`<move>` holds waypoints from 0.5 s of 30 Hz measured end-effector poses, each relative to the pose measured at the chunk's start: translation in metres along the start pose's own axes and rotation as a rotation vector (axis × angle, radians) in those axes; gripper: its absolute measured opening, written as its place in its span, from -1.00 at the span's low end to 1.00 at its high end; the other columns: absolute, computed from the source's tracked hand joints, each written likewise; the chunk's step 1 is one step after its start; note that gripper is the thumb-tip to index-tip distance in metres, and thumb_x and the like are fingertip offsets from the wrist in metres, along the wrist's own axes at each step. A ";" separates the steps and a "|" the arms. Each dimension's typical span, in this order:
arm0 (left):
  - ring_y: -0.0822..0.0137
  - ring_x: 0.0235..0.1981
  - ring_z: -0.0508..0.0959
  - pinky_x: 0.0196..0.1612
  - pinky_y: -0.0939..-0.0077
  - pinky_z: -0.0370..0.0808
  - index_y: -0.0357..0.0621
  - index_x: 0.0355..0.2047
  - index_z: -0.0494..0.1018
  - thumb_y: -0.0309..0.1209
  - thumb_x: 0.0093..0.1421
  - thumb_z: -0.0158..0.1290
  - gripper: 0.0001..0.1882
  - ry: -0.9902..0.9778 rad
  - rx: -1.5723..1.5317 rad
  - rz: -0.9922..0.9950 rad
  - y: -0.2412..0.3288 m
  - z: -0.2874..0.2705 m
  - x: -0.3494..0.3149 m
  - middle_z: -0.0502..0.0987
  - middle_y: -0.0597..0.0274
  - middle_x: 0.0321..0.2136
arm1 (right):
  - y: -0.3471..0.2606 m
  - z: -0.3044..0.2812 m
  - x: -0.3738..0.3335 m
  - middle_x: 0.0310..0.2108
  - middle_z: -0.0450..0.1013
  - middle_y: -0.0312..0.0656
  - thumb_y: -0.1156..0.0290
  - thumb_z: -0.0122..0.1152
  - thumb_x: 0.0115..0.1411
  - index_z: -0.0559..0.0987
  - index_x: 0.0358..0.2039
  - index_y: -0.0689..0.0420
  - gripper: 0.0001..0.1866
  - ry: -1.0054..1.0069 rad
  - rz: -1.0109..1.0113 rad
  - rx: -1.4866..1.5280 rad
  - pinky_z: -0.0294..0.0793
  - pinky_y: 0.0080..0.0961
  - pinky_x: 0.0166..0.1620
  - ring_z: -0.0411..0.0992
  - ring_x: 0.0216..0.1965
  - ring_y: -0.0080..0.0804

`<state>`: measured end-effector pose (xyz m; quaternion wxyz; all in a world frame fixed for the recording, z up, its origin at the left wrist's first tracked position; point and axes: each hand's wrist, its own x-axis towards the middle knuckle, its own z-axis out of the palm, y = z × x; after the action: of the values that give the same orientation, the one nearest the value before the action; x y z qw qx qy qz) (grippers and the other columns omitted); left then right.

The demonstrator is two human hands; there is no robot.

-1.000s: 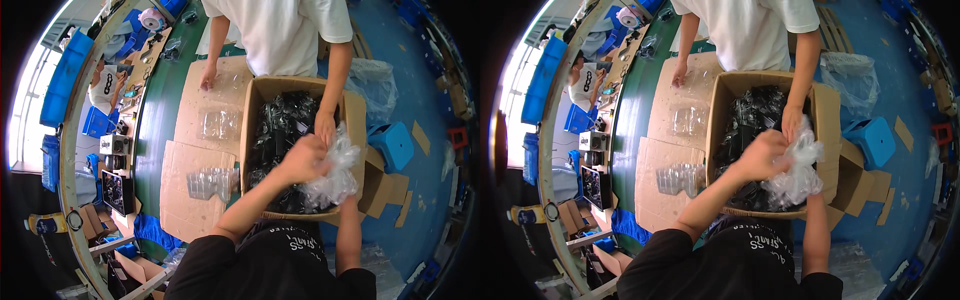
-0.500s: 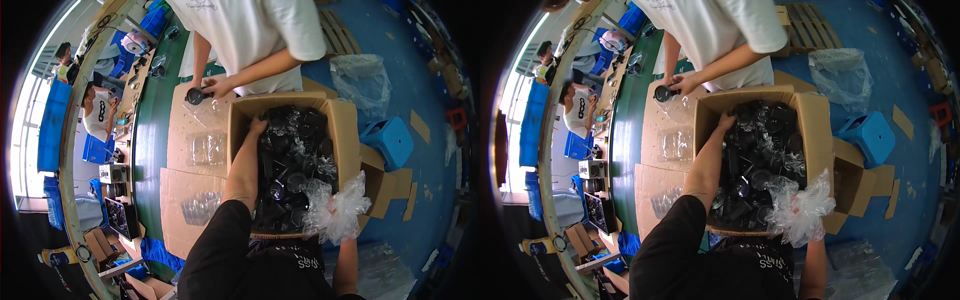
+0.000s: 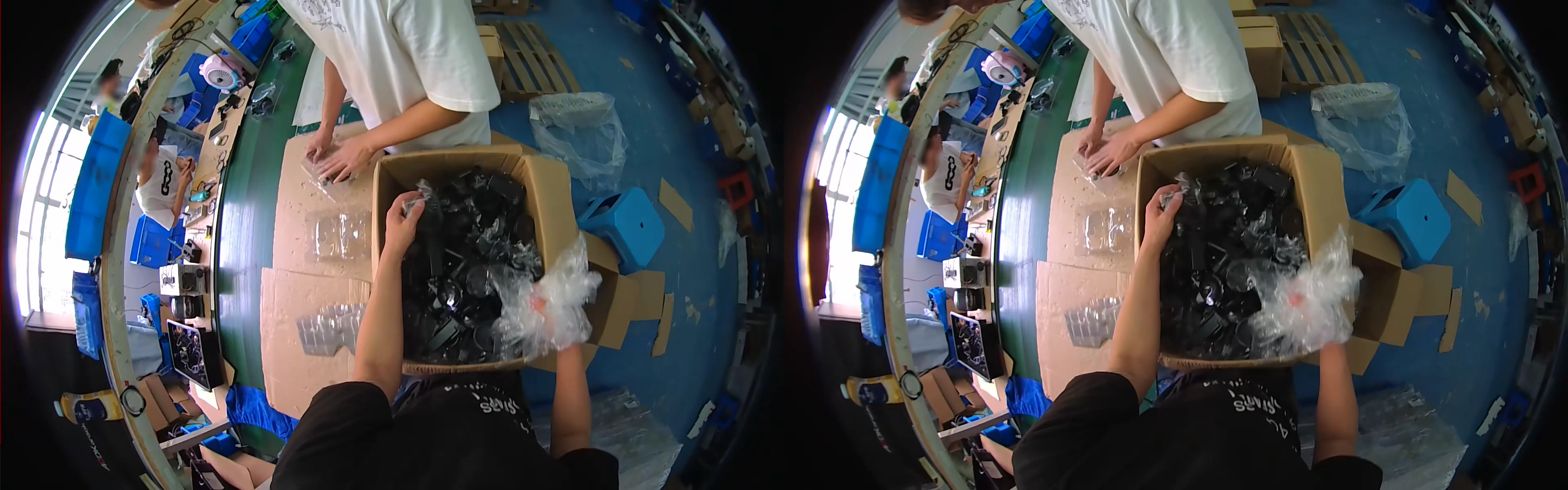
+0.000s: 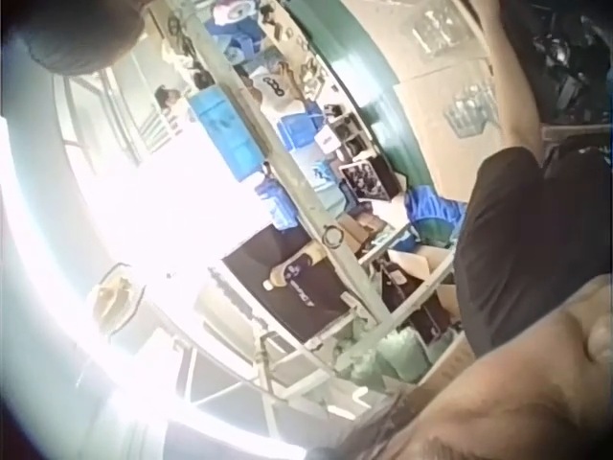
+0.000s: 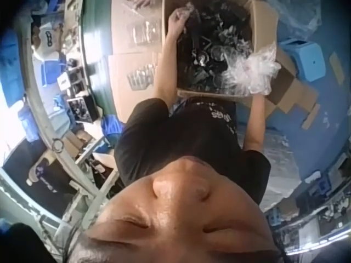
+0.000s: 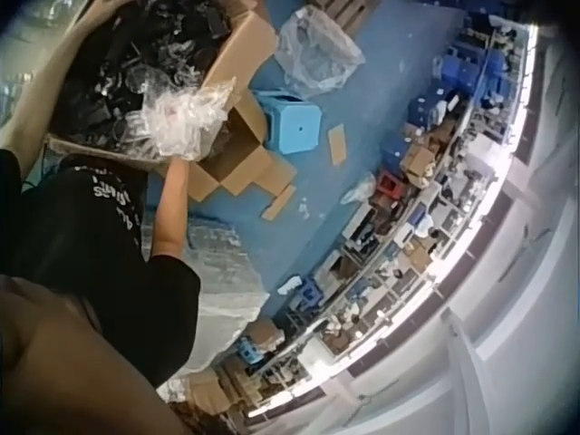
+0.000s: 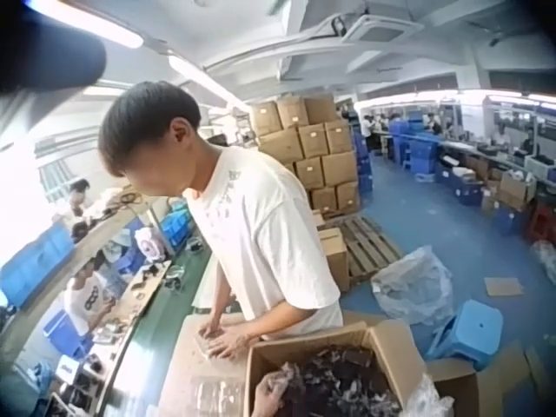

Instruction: Packing black plastic components into clear bags and then into a cardboard box.

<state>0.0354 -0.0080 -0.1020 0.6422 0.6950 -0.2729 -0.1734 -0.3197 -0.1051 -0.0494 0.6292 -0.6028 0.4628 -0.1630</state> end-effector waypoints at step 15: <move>0.17 0.02 0.24 0.04 0.45 0.21 -0.18 -0.18 0.45 -0.52 0.08 0.02 -0.74 -0.484 -0.026 0.333 0.076 0.007 -0.039 0.18 0.10 0.07 | -0.093 0.108 0.080 0.04 0.32 -0.16 0.55 0.29 -0.07 0.31 0.11 0.17 -0.33 -0.645 -0.372 0.342 0.18 -0.48 0.13 0.30 0.00 -0.36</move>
<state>-0.0115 0.0077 -0.0319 0.5869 0.5708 -0.5263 -0.2296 -0.1616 -0.1206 -0.0126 0.7929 -0.5832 0.0914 -0.1512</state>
